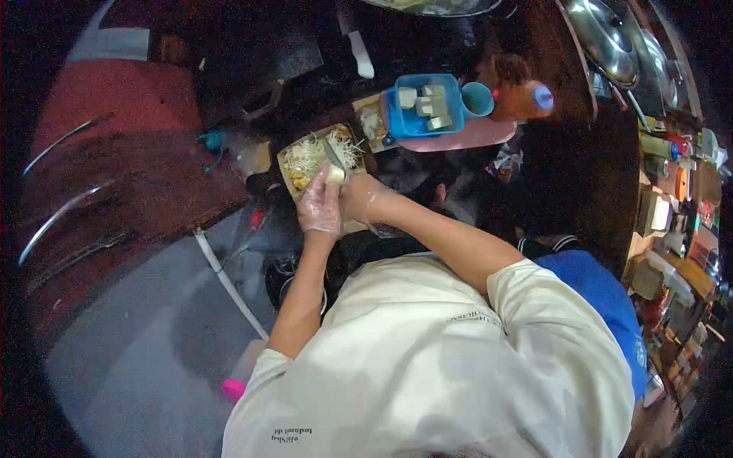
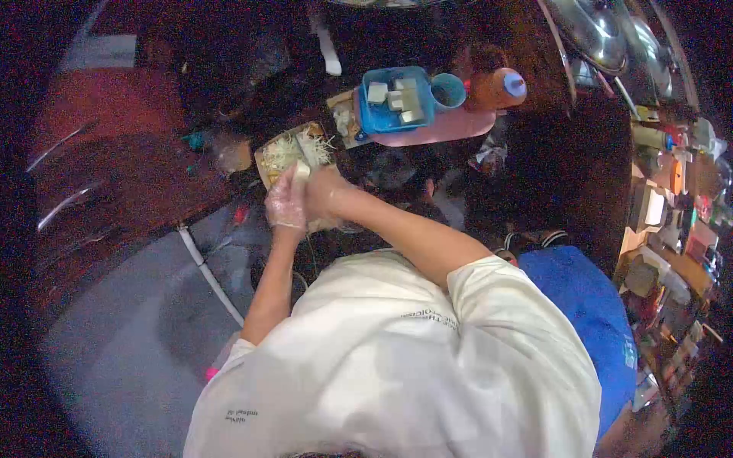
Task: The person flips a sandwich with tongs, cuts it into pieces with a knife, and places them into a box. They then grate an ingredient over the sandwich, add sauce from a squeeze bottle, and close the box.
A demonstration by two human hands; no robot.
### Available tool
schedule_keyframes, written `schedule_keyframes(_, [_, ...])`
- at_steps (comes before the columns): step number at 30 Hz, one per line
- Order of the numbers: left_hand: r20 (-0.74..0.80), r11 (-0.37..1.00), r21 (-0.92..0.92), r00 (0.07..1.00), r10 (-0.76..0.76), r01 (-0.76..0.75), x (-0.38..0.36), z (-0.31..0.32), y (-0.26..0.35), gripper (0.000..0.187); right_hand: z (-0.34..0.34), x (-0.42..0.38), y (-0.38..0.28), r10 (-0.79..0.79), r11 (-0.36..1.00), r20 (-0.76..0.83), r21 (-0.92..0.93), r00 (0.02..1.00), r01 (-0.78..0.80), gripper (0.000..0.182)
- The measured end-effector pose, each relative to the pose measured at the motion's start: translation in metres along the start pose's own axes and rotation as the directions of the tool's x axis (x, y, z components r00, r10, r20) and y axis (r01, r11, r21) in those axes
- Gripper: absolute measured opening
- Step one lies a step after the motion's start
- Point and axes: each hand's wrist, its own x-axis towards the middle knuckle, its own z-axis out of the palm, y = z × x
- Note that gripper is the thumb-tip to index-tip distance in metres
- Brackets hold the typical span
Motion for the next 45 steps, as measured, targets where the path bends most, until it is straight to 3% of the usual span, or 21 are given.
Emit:
schedule_keyframes(4, [0.025, 0.983, -0.075, 0.986, -0.168, 0.169, 0.010, 0.006, -0.001, 0.039, -0.035, -0.014, -0.019, -0.038, 0.998, 0.124, -0.035, 0.992, 0.042, 0.023])
schedule_keyframes(6, [0.016, 0.991, 0.066, 0.993, -0.113, 0.112, 0.015, 0.007, 0.003, 0.040, -0.032, -0.011, -0.017, -0.094, 0.970, 0.126, -0.214, 0.988, 0.120, 0.026])
schedule_keyframes(9, [0.003, 0.964, 0.225, 0.989, 0.145, -0.142, 0.025, 0.008, -0.017, 0.041, -0.060, -0.024, -0.032, -0.096, 0.986, 0.159, -0.117, 0.983, 0.115, 0.029])
schedule_keyframes(10, [0.006, 0.964, 0.225, 0.989, 0.145, -0.143, 0.029, 0.008, -0.016, 0.041, -0.059, -0.025, -0.031, -0.094, 0.987, 0.158, -0.116, 0.983, 0.113, 0.029])
schedule_keyframes(12, [0.014, 0.949, 0.282, 0.989, -0.148, 0.138, 0.038, 0.010, -0.015, 0.039, -0.055, -0.022, -0.028, -0.046, 0.992, 0.132, -0.113, 0.990, 0.061, 0.030])
schedule_keyframes(15, [-0.012, 0.966, 0.255, 0.999, -0.045, 0.046, 0.042, 0.016, -0.004, 0.038, -0.043, -0.017, -0.018, -0.004, 0.997, 0.185, -0.075, 0.983, 0.018, 0.029])
schedule_keyframes(19, [0.007, 0.928, 0.362, 0.995, -0.101, 0.091, 0.065, 0.019, -0.031, 0.040, -0.046, -0.020, -0.015, 0.015, 1.000, 0.128, -0.013, 0.992, -0.013, 0.025])
schedule_keyframes(21, [-0.026, 0.970, 0.242, 0.999, -0.025, 0.031, 0.073, 0.024, -0.061, 0.041, -0.058, -0.027, -0.021, -0.127, 0.992, 0.118, -0.014, 0.985, 0.129, 0.022])
schedule_keyframes(25, [-0.056, 0.940, 0.327, 0.995, -0.083, 0.097, 0.063, 0.015, -0.020, 0.040, -0.047, -0.027, -0.019, -0.207, 0.958, 0.077, -0.188, 0.975, 0.218, 0.022])
schedule_keyframes(27, [-0.091, 1.000, -0.021, 0.996, 0.022, -0.024, 0.062, 0.004, -0.035, 0.038, -0.100, -0.052, -0.056, -0.045, 0.992, 0.154, 0.122, 0.987, 0.026, 0.025])
schedule_keyframes(28, [-0.096, 0.999, -0.020, 0.995, 0.023, -0.025, 0.055, -0.003, -0.030, 0.038, -0.090, -0.048, -0.054, -0.050, 0.992, 0.154, 0.120, 0.987, 0.032, 0.025])
schedule_keyframes(30, [-0.106, 0.963, -0.096, 0.959, -0.261, 0.251, 0.025, -0.023, -0.011, 0.036, -0.061, -0.036, -0.046, -0.043, 0.999, 0.241, 0.025, 0.970, 0.038, 0.026])
schedule_keyframes(31, [-0.105, 0.964, -0.094, 0.960, -0.259, 0.250, 0.010, -0.025, -0.005, 0.036, -0.072, -0.038, -0.053, 0.032, 0.972, 0.226, 0.221, 0.974, -0.083, 0.029])
schedule_keyframes(33, [-0.031, 0.960, -0.027, 0.959, -0.281, 0.280, -0.016, -0.020, 0.004, 0.035, -0.053, -0.021, -0.050, 0.004, 0.990, 0.240, 0.137, 0.971, -0.037, 0.030])
schedule_keyframes(34, [-0.096, 0.981, -0.101, 0.980, -0.175, 0.166, -0.020, -0.013, -0.024, 0.032, -0.044, -0.014, -0.051, -0.026, 0.999, 0.259, 0.047, 0.965, 0.015, 0.030])
schedule_keyframes(36, [-0.101, 0.934, -0.267, 0.957, -0.273, 0.239, -0.019, -0.013, -0.014, 0.032, -0.038, -0.012, -0.057, 0.032, 0.997, 0.248, 0.057, 0.968, -0.048, 0.030])
schedule_keyframes(37, [-0.102, 0.935, -0.266, 0.958, -0.269, 0.235, -0.015, -0.015, -0.022, 0.032, -0.037, -0.008, -0.060, -0.087, 0.989, 0.294, -0.088, 0.952, 0.118, 0.028])
schedule_keyframes(38, [-0.152, 0.971, -0.158, 0.967, -0.204, 0.180, -0.010, -0.017, -0.032, 0.032, -0.034, -0.006, -0.059, -0.189, 0.934, 0.358, -0.223, 0.914, 0.281, 0.027])
schedule_keyframes(39, [-0.194, 0.991, -0.048, 0.972, -0.136, 0.129, -0.008, -0.016, -0.043, 0.032, -0.021, -0.005, -0.046, -0.207, 0.969, 0.296, -0.067, 0.933, 0.236, 0.023])
schedule_keyframes(43, [-0.233, 0.952, -0.015, 0.925, -0.300, 0.305, 0.004, -0.021, -0.024, 0.035, -0.014, -0.003, -0.055, -0.217, 0.963, 0.277, -0.095, 0.936, 0.252, 0.020])
schedule_keyframes(45, [-0.260, 0.953, 0.131, 0.937, -0.235, 0.275, 0.012, -0.030, -0.041, 0.034, -0.008, 0.002, -0.055, -0.266, 0.955, 0.306, -0.044, 0.914, 0.292, 0.019])
